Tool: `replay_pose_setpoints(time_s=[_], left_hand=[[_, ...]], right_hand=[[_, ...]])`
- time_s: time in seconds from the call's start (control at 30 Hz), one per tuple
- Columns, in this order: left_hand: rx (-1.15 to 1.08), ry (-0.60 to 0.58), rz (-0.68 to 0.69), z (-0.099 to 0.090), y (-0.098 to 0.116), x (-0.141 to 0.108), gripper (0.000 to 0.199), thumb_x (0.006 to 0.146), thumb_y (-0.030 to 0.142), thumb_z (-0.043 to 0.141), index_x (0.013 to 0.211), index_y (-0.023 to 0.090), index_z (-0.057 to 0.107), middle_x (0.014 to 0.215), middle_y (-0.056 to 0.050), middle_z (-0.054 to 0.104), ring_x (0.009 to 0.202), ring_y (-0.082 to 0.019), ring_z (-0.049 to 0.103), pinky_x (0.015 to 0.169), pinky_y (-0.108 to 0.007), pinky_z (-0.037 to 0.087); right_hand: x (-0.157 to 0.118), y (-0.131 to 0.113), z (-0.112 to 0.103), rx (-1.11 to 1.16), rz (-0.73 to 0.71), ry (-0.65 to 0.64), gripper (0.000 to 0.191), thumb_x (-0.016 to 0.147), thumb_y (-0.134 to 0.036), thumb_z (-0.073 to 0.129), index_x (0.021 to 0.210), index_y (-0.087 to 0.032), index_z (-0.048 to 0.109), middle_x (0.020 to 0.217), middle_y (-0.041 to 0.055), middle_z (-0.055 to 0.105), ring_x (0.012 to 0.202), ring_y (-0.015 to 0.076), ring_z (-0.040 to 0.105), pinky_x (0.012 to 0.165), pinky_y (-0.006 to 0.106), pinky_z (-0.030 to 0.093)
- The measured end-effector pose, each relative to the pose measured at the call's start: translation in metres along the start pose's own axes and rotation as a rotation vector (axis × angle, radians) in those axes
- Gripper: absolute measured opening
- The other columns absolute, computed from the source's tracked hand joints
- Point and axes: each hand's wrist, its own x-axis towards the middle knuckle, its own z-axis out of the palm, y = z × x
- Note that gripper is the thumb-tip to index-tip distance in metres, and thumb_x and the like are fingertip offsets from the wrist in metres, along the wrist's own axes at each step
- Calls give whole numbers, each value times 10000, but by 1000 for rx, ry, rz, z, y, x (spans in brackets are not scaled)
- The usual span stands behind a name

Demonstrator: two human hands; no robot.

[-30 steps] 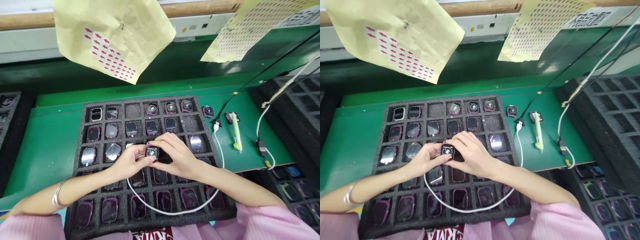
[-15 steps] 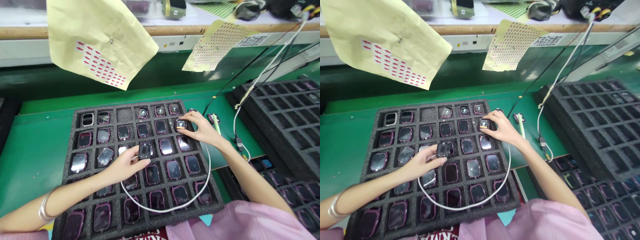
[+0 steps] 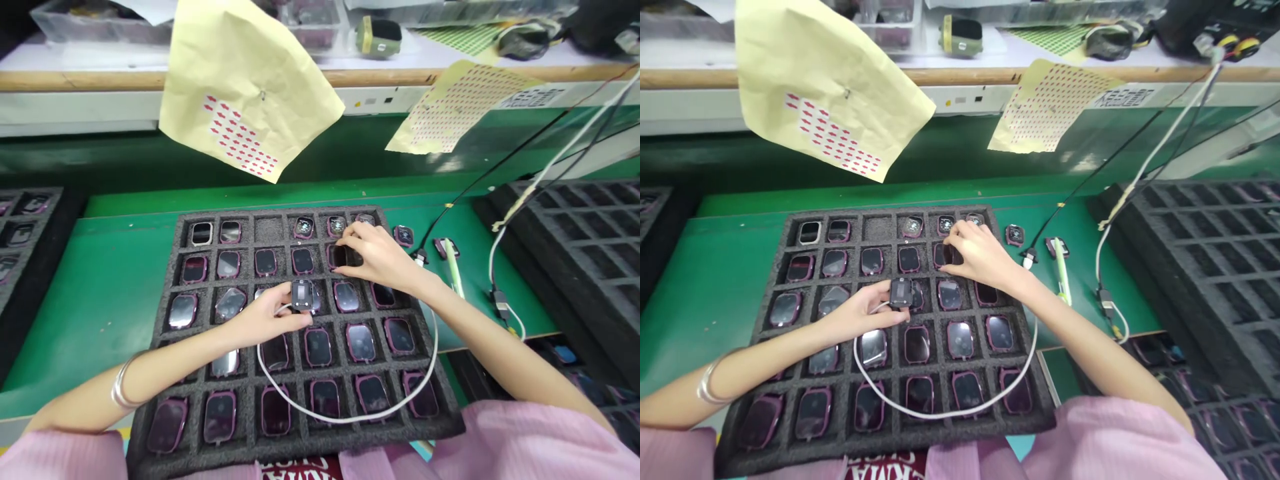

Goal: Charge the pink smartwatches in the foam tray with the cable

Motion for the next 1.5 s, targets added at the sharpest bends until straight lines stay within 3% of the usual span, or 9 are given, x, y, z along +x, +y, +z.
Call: replay_pose_setpoints(time_s=[0.1,0.17,0.27,0.37,0.53,0.77,1.13,1.5], left_hand=[[2,-4,-11,-1,2,0,323,762,312,710,996,138,570,916,-55,636,712,-123,544,614,-236,376],[7,-5,1,-1,1,0,363,752,340,721,1019,139,581,938,-58,634,725,-129,549,623,-240,388],[21,27,34,0,-3,0,409,760,385,711,1060,139,581,962,-54,622,780,-153,563,670,-257,427],[30,101,73,2,-7,1,348,810,381,657,1036,128,579,934,-53,617,835,-176,567,722,-278,452],[5,166,140,3,-10,0,269,848,313,611,1027,112,591,945,-70,633,907,-203,577,835,-323,456],[3,157,99,4,-11,-3,325,831,376,639,1009,107,594,885,-63,635,901,-215,591,842,-334,461],[-21,151,87,5,-4,-5,222,835,309,632,941,115,606,868,-60,640,915,-212,598,865,-322,449],[-26,127,55,4,-2,-5,222,831,279,627,965,103,605,873,-55,615,818,-167,562,777,-277,447]], right_hand=[[-9,-21,-8,265,13,147,332,772,-334,757,1010,-167,597,1092,131,577,1037,321,552,864,464,457],[-13,-43,-10,402,-25,160,328,809,-337,711,1068,-188,577,1140,121,582,1073,304,552,902,460,449],[-12,-73,-4,400,-105,106,321,830,-299,678,1101,-171,562,1127,131,610,1048,306,570,874,468,450],[-8,-86,10,387,-136,108,324,846,-254,656,1125,-139,539,1062,133,639,975,293,598,822,448,466],[-9,-85,24,386,-164,201,297,874,-233,613,1143,-135,534,1064,142,635,984,287,600,810,429,476],[-13,-89,26,494,-118,227,282,875,-300,624,1106,-161,539,1024,115,649,986,271,609,804,411,493],[-13,-90,30,527,-161,297,314,868,-256,636,1130,-132,514,1005,129,640,984,271,600,794,413,498],[-13,-88,31,556,-160,293,346,851,-287,683,1122,-143,523,980,111,641,928,253,605,785,401,495]])
